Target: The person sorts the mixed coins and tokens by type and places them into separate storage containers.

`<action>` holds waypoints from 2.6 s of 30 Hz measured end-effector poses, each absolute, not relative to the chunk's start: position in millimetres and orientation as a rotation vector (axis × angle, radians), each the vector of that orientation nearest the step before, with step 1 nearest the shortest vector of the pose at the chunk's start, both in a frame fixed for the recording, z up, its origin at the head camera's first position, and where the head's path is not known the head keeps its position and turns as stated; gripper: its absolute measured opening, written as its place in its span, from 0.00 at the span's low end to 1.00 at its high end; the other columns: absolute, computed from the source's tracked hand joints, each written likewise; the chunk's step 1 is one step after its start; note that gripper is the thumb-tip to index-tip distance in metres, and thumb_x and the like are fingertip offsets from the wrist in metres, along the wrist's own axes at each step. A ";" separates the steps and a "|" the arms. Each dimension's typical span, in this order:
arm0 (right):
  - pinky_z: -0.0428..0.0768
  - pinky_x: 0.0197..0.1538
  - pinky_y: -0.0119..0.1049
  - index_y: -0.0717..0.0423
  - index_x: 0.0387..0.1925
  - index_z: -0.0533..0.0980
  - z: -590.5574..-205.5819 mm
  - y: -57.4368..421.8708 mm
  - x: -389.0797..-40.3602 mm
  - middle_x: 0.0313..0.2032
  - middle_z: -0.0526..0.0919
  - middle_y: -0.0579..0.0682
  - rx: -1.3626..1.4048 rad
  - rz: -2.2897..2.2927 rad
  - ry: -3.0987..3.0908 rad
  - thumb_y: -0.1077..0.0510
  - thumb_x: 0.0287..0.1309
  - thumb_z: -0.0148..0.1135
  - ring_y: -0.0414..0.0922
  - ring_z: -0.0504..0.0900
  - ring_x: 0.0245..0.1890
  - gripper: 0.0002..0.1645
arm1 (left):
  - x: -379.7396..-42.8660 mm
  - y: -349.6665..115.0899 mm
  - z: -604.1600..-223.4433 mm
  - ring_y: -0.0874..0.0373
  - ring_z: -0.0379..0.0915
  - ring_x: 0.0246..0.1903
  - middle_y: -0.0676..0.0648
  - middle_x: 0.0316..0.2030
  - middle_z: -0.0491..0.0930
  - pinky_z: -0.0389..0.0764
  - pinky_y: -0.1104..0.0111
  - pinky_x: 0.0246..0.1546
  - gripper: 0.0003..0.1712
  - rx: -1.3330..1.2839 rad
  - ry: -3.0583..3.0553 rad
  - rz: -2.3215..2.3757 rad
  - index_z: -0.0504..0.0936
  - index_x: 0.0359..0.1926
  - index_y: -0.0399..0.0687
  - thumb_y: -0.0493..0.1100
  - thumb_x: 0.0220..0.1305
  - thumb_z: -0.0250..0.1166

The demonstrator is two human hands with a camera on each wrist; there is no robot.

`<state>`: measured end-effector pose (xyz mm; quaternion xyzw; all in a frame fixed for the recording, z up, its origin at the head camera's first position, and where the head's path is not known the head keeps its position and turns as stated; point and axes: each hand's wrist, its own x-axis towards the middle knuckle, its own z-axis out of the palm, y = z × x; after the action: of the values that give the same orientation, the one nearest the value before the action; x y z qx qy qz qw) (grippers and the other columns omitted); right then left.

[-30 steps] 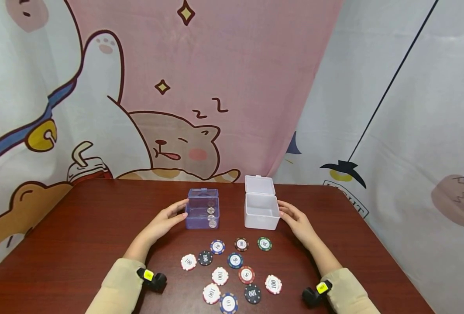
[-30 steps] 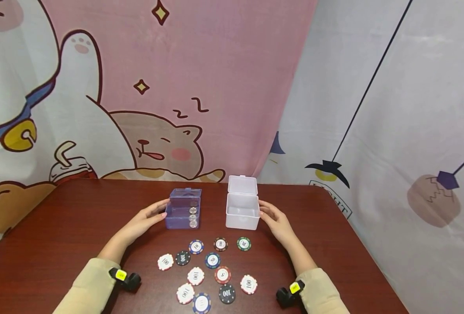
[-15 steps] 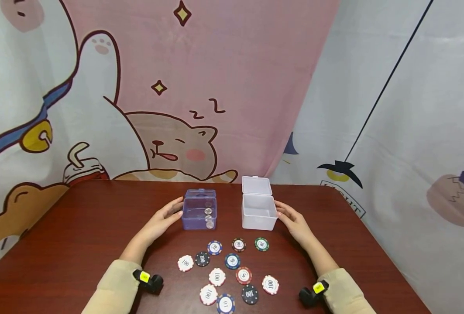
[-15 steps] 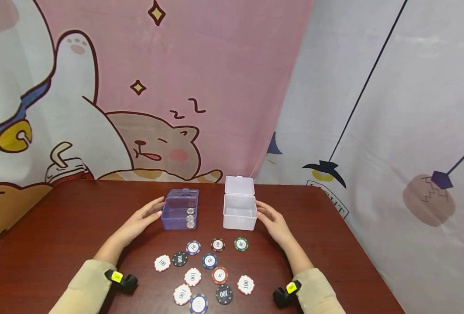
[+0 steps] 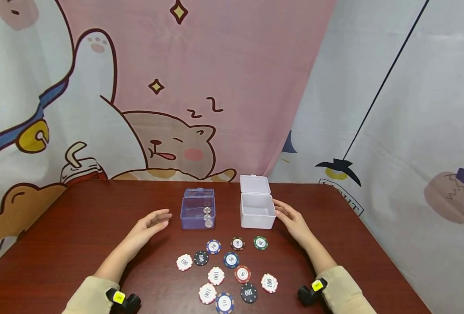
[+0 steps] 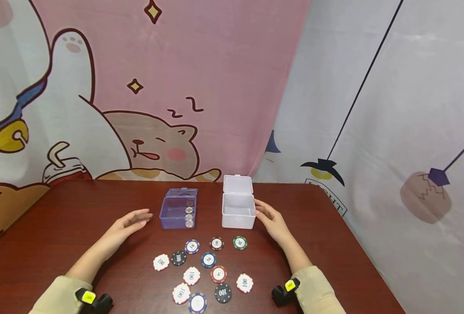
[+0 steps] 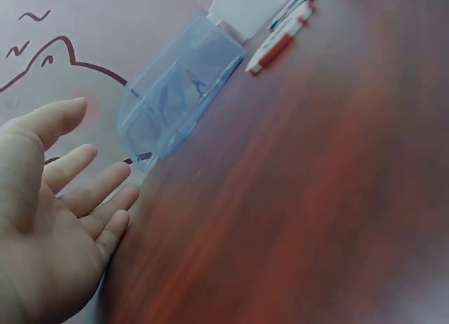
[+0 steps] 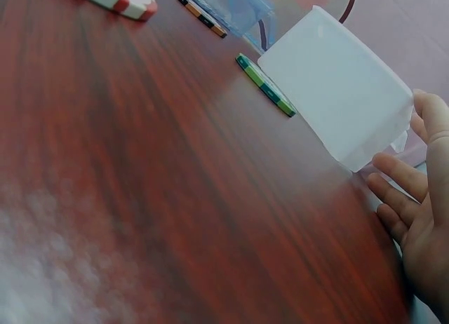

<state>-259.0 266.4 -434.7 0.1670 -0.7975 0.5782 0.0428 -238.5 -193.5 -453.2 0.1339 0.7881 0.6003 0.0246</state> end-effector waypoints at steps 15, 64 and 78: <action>0.70 0.51 0.25 0.66 0.66 0.64 -437.7 267.5 -261.8 0.57 0.72 0.70 0.494 1.786 -2.439 0.62 0.69 0.52 0.63 0.70 0.58 0.27 | -210.7 -191.1 -445.0 0.50 0.70 0.39 0.45 0.43 0.81 0.71 0.67 0.37 0.20 0.811 2.408 1.488 0.81 0.50 0.40 0.40 0.56 0.70; 0.70 0.50 0.26 0.64 0.66 0.65 -434.9 265.5 -257.9 0.55 0.74 0.70 0.483 1.755 -2.473 0.62 0.68 0.53 0.62 0.71 0.57 0.27 | -194.3 -160.6 -447.3 0.63 0.64 0.31 0.60 0.26 0.70 0.58 0.63 0.33 0.21 1.015 2.763 1.098 0.86 0.36 0.63 0.51 0.34 0.80; 0.71 0.53 0.32 0.63 0.66 0.65 -431.6 263.4 -255.5 0.56 0.74 0.68 0.446 1.730 -2.508 0.60 0.69 0.52 0.60 0.72 0.57 0.27 | -197.0 -161.4 -452.0 0.63 0.65 0.28 0.58 0.25 0.73 0.67 0.70 0.29 0.18 1.067 2.713 1.280 0.84 0.32 0.58 0.45 0.36 0.80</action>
<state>-255.5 263.4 -431.6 0.1449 -0.8141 0.5615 0.0312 -197.0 -161.4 -452.0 0.3350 0.8520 0.4018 -0.0213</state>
